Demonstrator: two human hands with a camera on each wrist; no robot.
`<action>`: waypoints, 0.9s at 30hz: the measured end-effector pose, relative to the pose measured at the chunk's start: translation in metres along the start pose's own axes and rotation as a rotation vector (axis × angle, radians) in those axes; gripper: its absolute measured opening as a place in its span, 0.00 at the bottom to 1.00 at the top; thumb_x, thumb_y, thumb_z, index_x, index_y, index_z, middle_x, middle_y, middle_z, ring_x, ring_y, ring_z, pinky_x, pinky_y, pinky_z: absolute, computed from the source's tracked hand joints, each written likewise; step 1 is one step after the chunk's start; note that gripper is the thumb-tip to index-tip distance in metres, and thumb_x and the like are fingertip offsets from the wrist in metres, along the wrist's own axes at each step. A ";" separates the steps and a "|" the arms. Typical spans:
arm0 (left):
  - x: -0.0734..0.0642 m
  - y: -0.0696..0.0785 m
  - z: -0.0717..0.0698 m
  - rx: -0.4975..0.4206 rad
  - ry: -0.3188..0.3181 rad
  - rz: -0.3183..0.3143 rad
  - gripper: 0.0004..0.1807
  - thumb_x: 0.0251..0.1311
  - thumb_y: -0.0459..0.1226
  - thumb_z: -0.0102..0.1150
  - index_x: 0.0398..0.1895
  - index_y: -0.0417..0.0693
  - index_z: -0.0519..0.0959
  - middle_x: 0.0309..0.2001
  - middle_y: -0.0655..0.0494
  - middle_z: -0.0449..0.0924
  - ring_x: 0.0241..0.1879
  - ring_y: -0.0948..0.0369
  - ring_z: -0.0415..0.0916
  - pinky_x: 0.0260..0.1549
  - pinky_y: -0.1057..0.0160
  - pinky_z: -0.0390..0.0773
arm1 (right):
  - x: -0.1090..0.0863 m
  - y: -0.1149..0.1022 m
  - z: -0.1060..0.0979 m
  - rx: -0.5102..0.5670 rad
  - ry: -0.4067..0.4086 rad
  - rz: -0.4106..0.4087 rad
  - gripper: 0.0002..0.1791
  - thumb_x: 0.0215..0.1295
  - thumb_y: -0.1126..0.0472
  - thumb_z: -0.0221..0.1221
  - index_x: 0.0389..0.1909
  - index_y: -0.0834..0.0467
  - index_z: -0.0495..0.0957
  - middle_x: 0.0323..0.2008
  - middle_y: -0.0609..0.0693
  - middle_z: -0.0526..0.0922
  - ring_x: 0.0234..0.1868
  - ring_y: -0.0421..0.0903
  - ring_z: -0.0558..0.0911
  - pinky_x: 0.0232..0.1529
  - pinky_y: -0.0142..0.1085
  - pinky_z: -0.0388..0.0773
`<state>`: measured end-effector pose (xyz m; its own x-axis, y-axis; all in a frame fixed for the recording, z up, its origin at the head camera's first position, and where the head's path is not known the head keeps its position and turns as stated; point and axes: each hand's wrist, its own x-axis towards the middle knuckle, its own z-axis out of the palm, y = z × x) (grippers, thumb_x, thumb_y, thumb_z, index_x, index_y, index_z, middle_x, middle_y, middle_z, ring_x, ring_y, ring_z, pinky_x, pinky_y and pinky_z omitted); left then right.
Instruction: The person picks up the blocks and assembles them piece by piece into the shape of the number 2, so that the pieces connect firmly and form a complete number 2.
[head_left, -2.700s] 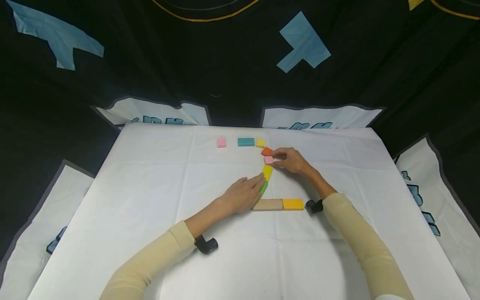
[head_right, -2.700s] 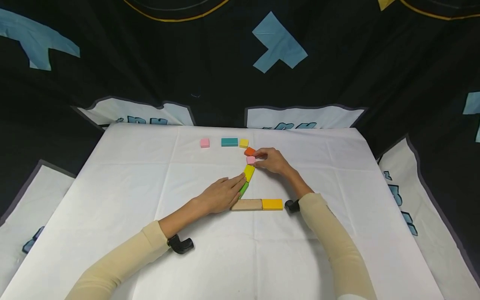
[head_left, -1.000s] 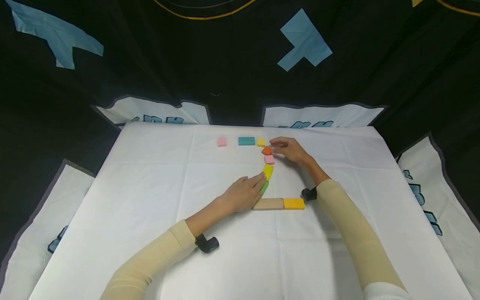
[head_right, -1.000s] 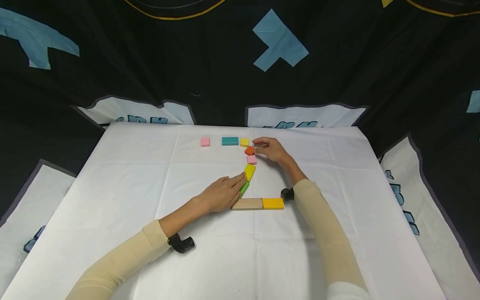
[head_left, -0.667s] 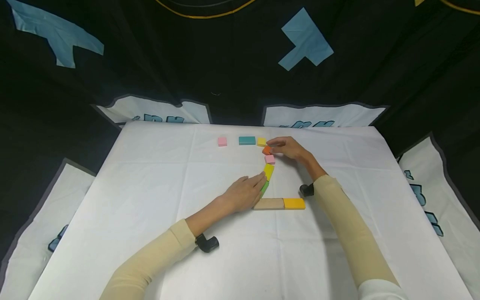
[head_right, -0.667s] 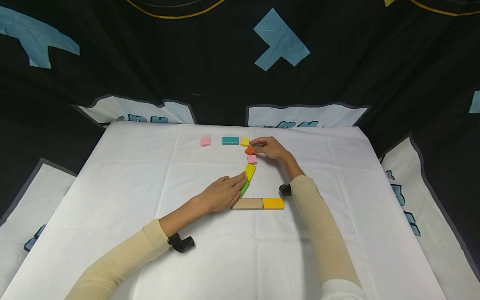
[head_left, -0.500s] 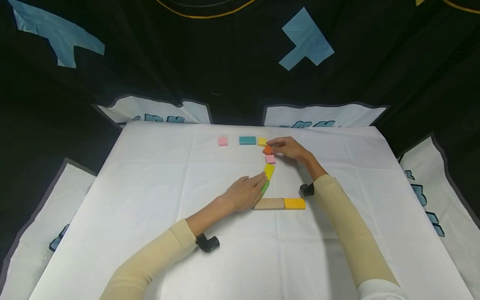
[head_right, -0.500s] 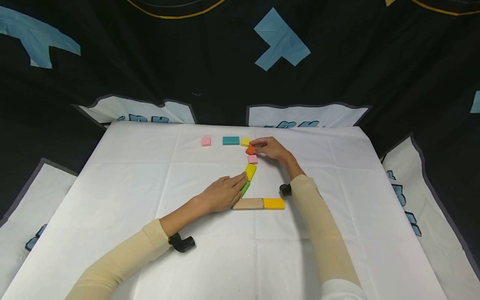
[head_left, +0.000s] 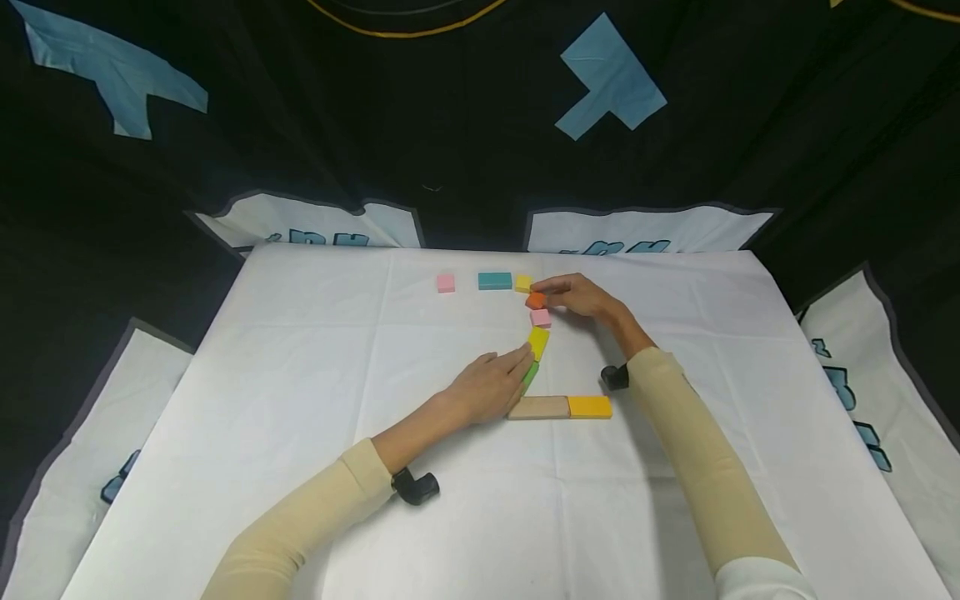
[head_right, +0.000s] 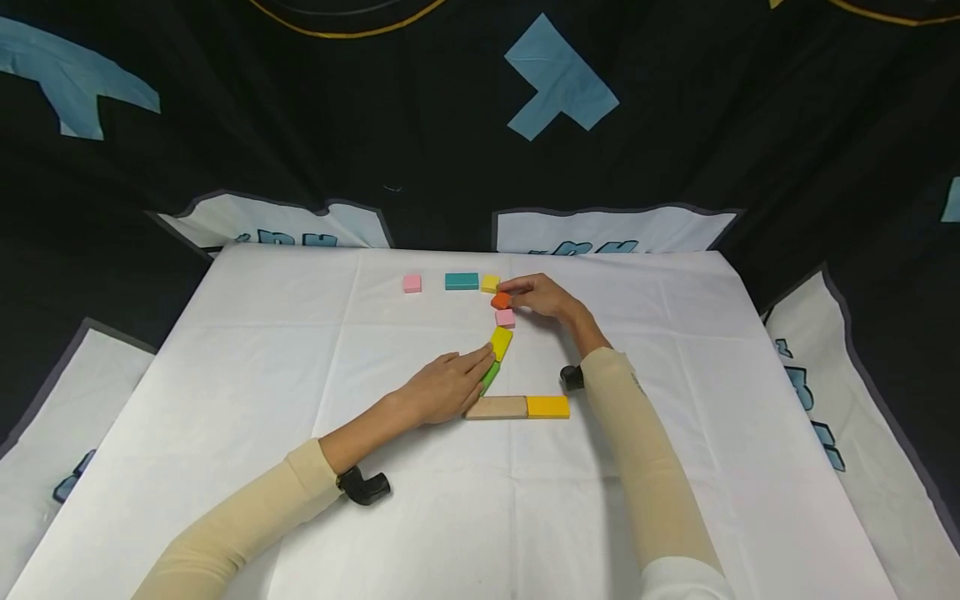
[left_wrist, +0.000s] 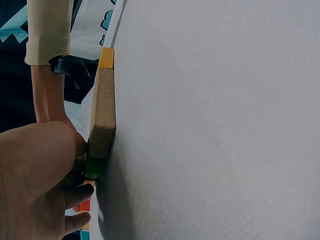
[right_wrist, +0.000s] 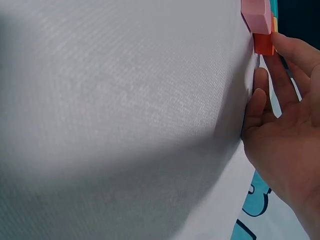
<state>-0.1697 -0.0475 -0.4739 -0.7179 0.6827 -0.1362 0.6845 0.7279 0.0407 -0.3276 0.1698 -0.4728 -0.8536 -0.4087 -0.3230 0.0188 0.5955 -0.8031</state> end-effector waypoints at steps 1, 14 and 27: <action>0.000 0.000 0.000 0.002 0.000 0.001 0.31 0.78 0.46 0.40 0.78 0.43 0.56 0.78 0.50 0.52 0.75 0.57 0.51 0.67 0.53 0.63 | 0.000 0.000 0.000 -0.002 -0.003 0.000 0.21 0.72 0.63 0.56 0.64 0.56 0.77 0.68 0.55 0.72 0.70 0.54 0.64 0.72 0.54 0.53; 0.000 0.000 0.001 0.027 0.002 0.005 0.31 0.78 0.46 0.42 0.78 0.43 0.56 0.77 0.50 0.53 0.75 0.58 0.50 0.67 0.54 0.64 | 0.002 0.002 0.003 -0.001 0.026 0.000 0.21 0.71 0.62 0.59 0.63 0.56 0.78 0.66 0.55 0.73 0.67 0.53 0.66 0.71 0.53 0.57; 0.000 -0.001 0.001 0.039 0.006 0.008 0.31 0.78 0.47 0.41 0.78 0.43 0.56 0.77 0.50 0.53 0.75 0.58 0.50 0.67 0.54 0.65 | 0.002 0.000 0.005 -0.030 0.074 0.025 0.20 0.70 0.58 0.61 0.61 0.55 0.80 0.66 0.54 0.73 0.67 0.53 0.66 0.71 0.54 0.56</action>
<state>-0.1701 -0.0478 -0.4751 -0.7131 0.6889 -0.1296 0.6945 0.7194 0.0026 -0.3262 0.1656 -0.4761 -0.8893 -0.3417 -0.3041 0.0258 0.6262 -0.7792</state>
